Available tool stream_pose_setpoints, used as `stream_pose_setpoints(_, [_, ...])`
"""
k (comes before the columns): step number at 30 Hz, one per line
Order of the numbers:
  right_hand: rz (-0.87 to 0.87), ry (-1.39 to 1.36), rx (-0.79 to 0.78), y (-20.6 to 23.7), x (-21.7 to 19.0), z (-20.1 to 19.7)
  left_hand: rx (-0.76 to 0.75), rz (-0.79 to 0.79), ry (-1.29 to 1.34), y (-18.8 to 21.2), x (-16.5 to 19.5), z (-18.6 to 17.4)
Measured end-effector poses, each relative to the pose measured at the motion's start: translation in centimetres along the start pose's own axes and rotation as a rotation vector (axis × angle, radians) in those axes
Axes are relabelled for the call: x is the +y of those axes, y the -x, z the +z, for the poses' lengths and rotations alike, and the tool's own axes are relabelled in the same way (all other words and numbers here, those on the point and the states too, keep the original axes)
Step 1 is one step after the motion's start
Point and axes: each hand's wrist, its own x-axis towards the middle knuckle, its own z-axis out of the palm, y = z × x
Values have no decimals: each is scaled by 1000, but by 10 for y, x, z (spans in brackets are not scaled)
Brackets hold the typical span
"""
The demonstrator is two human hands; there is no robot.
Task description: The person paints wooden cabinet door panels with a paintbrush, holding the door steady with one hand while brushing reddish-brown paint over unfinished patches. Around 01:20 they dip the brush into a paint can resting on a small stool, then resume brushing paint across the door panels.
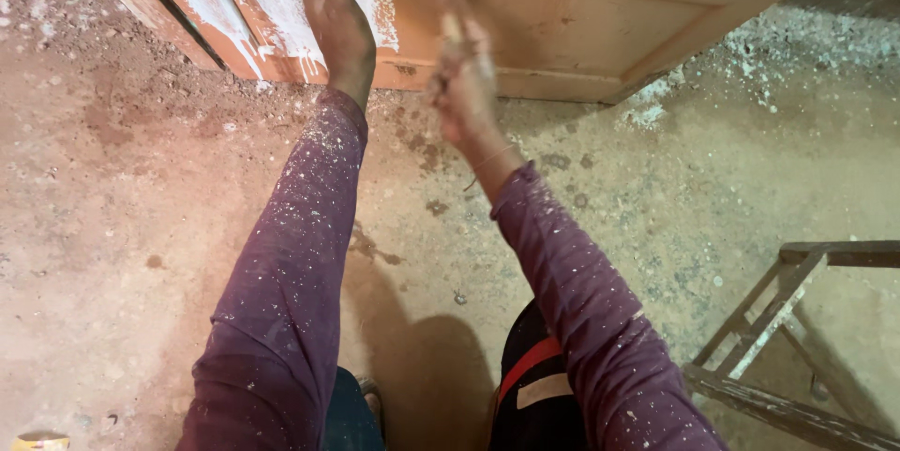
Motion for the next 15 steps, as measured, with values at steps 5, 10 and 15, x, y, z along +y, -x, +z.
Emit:
stream_pose_setpoints(5, [-42, -15, 79, 7, 5, -4, 24, -73, 131, -1, -2, 1])
stream_pose_setpoints(10, [4, -4, -6, -4, 7, -4, 7, -207, 133, -2, -9, 4])
stream_pose_setpoints(15, [-121, -66, 286, 3, -3, -21, -29, -101, 105, 4, -9, 10])
